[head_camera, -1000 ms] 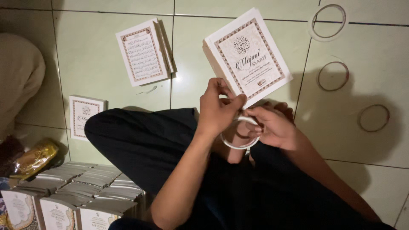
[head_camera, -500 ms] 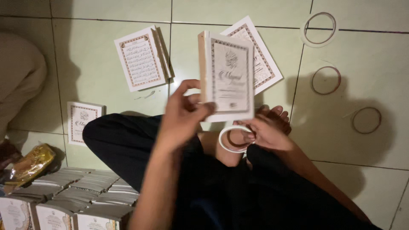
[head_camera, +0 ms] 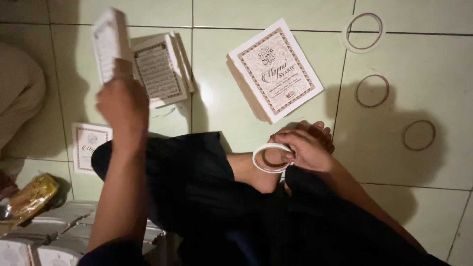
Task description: The person applies adhesive tape to the edges of printed booklets by hand, picking up booklets from stacks on the floor and placing them into new organized piles.
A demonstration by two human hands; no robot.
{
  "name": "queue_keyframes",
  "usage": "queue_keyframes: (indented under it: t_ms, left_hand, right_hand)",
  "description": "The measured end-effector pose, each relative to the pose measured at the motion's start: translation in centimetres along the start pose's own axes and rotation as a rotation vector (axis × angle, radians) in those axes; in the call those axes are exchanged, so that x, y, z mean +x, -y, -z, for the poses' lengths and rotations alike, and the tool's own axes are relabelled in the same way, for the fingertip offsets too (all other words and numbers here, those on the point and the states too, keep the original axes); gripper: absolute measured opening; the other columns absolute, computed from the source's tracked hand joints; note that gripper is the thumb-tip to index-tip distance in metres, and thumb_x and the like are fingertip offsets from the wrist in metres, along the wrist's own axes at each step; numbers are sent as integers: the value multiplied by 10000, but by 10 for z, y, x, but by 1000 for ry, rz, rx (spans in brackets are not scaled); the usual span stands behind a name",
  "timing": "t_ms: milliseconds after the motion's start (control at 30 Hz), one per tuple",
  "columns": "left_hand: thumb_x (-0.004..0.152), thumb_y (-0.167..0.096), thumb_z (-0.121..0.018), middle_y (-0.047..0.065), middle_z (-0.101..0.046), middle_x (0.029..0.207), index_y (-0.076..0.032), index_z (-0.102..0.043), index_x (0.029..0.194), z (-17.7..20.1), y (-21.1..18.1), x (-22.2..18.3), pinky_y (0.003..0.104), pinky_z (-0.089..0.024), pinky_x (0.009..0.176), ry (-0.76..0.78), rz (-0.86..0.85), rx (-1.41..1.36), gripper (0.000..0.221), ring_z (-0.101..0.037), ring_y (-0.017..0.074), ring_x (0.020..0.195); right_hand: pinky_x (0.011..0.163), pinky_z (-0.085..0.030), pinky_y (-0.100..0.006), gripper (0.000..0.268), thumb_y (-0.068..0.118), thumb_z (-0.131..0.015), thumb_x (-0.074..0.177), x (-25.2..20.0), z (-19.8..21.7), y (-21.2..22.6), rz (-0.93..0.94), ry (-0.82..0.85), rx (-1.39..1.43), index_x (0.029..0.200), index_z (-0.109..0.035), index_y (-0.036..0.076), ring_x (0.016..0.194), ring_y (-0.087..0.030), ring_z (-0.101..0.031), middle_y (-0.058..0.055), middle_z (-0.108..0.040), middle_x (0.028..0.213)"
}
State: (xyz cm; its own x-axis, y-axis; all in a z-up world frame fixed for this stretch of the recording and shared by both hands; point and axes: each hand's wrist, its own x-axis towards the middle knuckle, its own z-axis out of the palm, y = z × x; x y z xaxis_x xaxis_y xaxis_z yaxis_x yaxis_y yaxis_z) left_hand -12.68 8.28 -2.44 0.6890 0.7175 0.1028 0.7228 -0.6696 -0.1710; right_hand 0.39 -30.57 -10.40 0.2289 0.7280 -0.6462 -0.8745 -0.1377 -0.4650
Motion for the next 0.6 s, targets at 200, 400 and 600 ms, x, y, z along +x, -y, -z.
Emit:
queue_keyframes:
  t_ms: [200,400,600]
  left_hand:
    - [965,-79,-621,234,-748,820,-17,-753,1184,-88,-45,-21,586,-608,578,-38,-80,-59,264,-749,418,700]
    - [898,-195,-791,76,-639,594,-103,-734,807,-68,-30,-24,428,-611,546,-177,-233,-132,141,-722,325,597]
    - [860,-101,-826,205,-715,935,-29,-714,1093,-28,-77,-75,480,-585,777,139,-14,-1001,268,-712,396,850]
  right_hand:
    - [441,-307,-240,115,123,-586,987,1,-10,3,-14,-23,-56,951,-621,19,473,-105,-411,-24,-441,629]
    - [448,-331,-236,116,95,-582,998,6,-7,1,5,-25,-107,990,-645,-2,479,-108,-462,-31,-495,609]
    - [464,-380,-198,206,75,-641,961,-19,-36,38,199,-78,-387,1121,-668,-51,512,-109,-550,-81,-567,628]
